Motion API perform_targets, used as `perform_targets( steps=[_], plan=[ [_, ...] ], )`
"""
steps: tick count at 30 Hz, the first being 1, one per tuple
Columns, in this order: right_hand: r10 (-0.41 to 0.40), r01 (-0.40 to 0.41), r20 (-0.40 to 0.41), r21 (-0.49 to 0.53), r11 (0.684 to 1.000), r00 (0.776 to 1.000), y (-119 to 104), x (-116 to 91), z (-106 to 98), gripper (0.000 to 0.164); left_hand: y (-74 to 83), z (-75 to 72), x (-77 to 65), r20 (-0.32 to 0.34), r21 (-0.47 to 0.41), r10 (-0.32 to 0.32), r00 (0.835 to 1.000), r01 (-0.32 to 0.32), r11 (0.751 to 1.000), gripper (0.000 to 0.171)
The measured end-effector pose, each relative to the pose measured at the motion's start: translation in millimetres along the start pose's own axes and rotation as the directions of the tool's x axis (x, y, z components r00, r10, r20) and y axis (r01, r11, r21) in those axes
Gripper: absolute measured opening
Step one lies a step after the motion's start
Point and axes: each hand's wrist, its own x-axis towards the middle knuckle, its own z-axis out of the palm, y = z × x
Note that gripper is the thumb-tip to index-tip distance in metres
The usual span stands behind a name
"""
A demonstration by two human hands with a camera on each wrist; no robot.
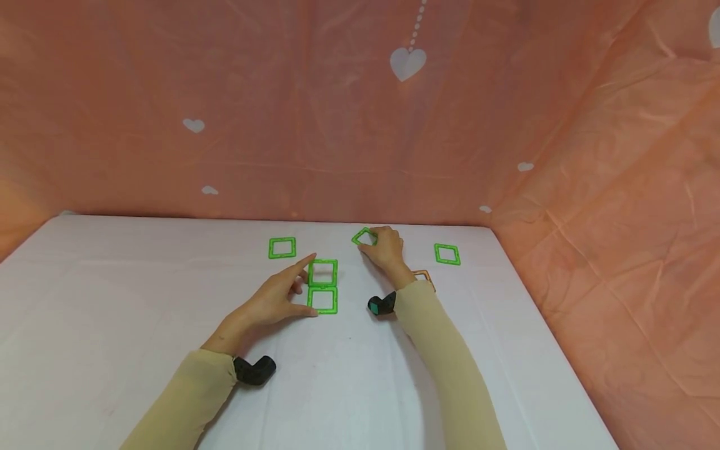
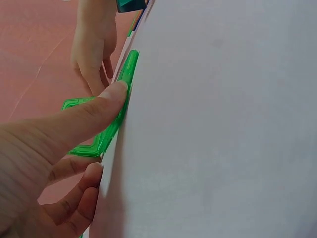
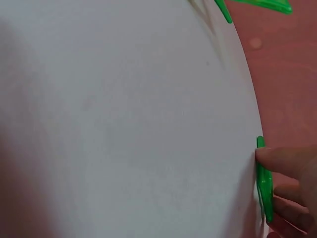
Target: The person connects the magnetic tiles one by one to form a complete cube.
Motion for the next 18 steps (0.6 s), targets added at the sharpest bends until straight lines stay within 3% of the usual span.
perform_targets(
  steps=[10, 18],
  plan=[
    [-0.024, 0.024, -0.023, -0.027, 0.999, 0.999, 4, -12, -5, 0.058, 0.0, 1.1, 0.6, 0.0, 0.004, -0.005, 1.0, 0.005, 1.0, 0.104],
    [-0.059, 0.056, 0.026, 0.114, 0.992, 0.998, 9, -22, -13, 0.057, -0.7, 1.3, 1.4, -0.003, 0.002, -0.015, 1.0, 0.015, 1.0, 0.105]
  ],
)
